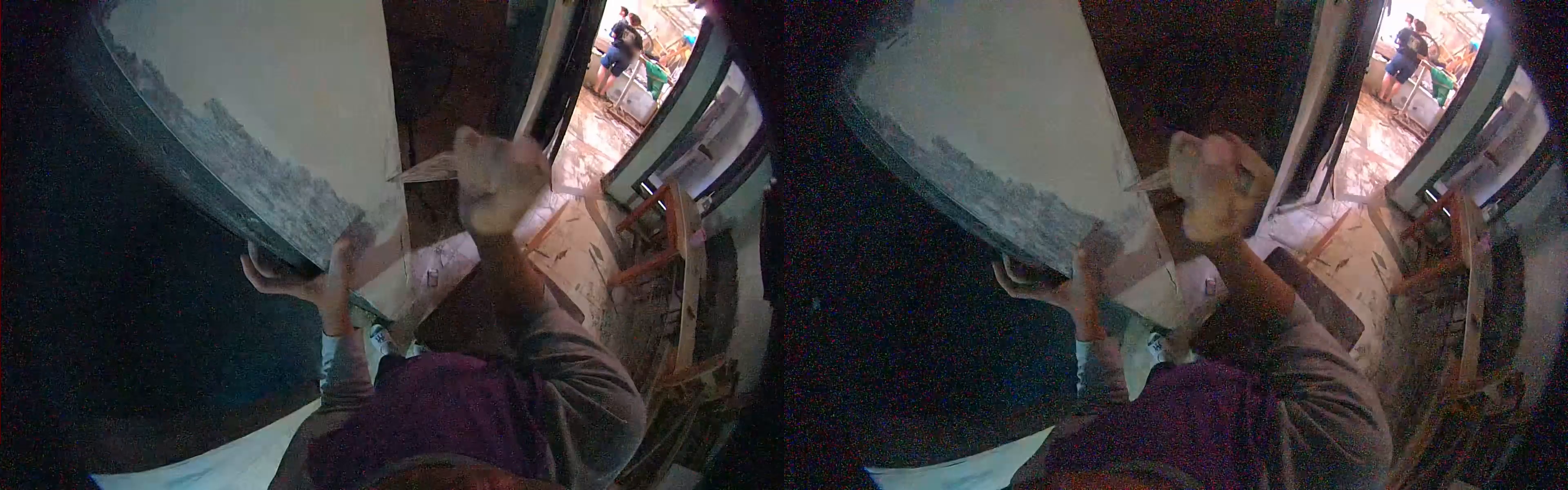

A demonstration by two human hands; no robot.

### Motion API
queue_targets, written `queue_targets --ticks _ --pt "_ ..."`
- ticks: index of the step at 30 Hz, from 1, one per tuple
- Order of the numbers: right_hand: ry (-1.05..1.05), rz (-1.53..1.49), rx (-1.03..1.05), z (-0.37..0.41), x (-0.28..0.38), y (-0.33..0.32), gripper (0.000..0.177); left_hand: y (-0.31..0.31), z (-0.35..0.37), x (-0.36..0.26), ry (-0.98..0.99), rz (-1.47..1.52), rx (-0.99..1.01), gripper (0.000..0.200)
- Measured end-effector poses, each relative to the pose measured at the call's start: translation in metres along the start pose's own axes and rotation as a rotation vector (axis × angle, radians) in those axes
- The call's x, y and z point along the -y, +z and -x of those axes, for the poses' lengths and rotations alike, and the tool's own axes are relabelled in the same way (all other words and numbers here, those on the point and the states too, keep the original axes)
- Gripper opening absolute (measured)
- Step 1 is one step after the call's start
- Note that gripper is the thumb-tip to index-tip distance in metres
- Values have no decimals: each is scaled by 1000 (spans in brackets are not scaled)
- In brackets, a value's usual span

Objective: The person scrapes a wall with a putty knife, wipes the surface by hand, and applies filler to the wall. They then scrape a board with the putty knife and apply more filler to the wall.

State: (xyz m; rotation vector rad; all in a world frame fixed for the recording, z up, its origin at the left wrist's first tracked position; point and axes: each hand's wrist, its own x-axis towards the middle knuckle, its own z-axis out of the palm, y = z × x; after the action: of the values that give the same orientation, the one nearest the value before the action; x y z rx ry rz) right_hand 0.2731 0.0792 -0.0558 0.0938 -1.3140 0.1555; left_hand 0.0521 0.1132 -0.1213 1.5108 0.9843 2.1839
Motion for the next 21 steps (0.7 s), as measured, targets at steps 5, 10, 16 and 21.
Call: queue_targets --ticks 5,10,16,21 --pt "1 671 29 21 2 2 7 1 -2 1 8 3 -20 128" --pt "29 353 -197 -9 13 23 11 7 -5 1 25 145 -65 130" --pt "72 427 -205 -7 8 21 18 7 -8 7 103 -40 -30 128" --pt "171 706 -176 24 -7 11 24 -4 2 -1 12 31 2 128"
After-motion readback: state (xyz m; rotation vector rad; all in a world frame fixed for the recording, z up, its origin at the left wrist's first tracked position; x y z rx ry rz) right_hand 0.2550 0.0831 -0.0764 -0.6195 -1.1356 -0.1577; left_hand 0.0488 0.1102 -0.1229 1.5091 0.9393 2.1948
